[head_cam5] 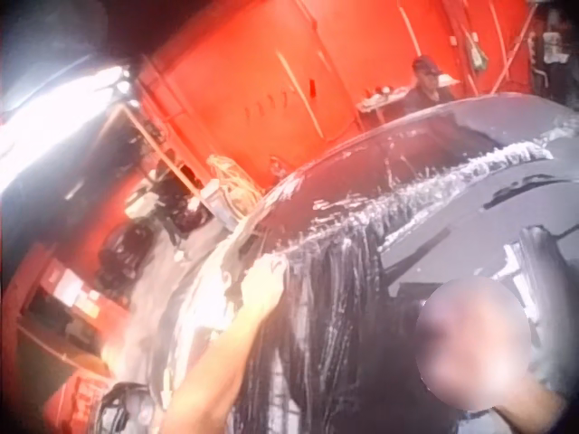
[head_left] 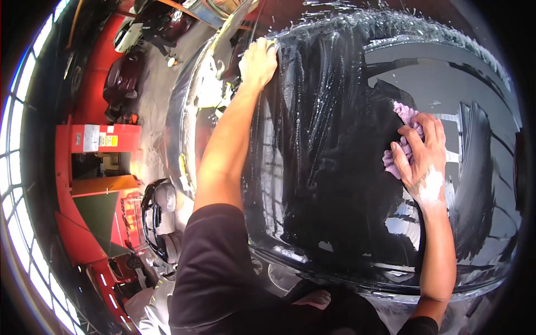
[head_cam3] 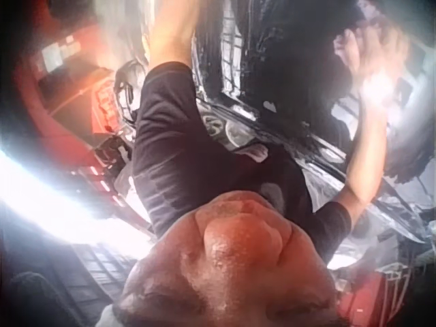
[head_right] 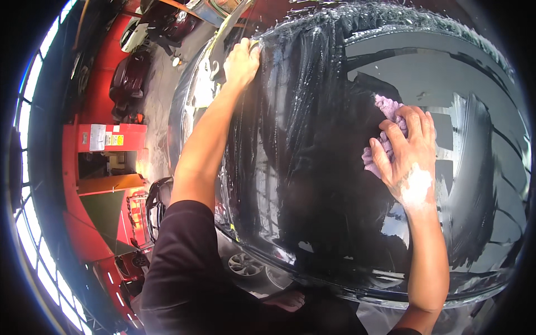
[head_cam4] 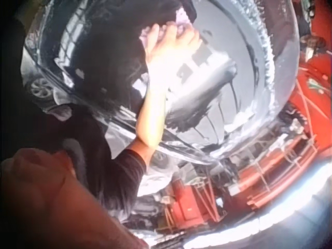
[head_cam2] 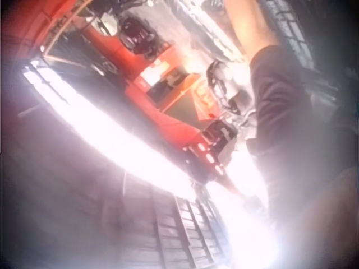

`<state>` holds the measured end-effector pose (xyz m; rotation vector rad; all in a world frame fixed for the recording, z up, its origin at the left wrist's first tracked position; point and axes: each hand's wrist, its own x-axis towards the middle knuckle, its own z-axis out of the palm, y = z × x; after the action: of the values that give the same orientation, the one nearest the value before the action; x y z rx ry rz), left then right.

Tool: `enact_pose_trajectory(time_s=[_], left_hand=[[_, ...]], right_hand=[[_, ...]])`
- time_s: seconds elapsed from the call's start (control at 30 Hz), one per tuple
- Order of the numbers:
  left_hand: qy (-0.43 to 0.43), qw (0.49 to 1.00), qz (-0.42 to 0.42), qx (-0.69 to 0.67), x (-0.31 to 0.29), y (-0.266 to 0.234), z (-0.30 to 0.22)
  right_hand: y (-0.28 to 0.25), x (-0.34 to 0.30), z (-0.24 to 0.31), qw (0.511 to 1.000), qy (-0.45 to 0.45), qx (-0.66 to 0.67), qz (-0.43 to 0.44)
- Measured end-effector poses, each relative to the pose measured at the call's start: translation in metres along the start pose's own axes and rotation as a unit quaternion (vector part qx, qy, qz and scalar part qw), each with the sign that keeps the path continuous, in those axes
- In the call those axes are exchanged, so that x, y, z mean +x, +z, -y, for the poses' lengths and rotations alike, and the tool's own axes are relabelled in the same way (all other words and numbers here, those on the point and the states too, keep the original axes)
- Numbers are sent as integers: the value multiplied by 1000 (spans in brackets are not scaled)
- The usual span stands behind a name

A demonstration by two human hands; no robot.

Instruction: The person scrubs the hood of a black car using a yellow sponge and a purple cloth. They apply a white cleaning substance and wipe the surface in circular and linear motions, occasionally dipping the sponge into a bucket of water.

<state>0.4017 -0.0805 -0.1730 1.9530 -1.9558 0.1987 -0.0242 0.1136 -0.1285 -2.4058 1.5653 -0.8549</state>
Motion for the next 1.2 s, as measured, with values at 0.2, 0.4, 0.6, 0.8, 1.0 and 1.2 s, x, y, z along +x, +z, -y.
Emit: enact_pose_trajectory(time_s=[0.2,0.4,0.6,0.8,1.0,1.2], left_hand=[[64,995,29,-77,-215,-62,-32],[116,988,33,-99,-136,-41,-16],[24,1000,1,-7,-15,-5,-26],[125,985,75,-87,-266,-90,-45],[101,990,32,-88,-65,-22,-54],[36,999,15,-16,-28,-7,-56]], right_hand=[[-10,-7,-12,1000,23,-17,-6],[-8,-3,0,999,19,-27,2],[-3,-4,-7,1000,-9,-3,-11],[-5,-10,-14,1000,16,-17,-5],[-5,-9,-11,1000,10,-27,0],[-2,-5,-11,1000,3,-9,5]])
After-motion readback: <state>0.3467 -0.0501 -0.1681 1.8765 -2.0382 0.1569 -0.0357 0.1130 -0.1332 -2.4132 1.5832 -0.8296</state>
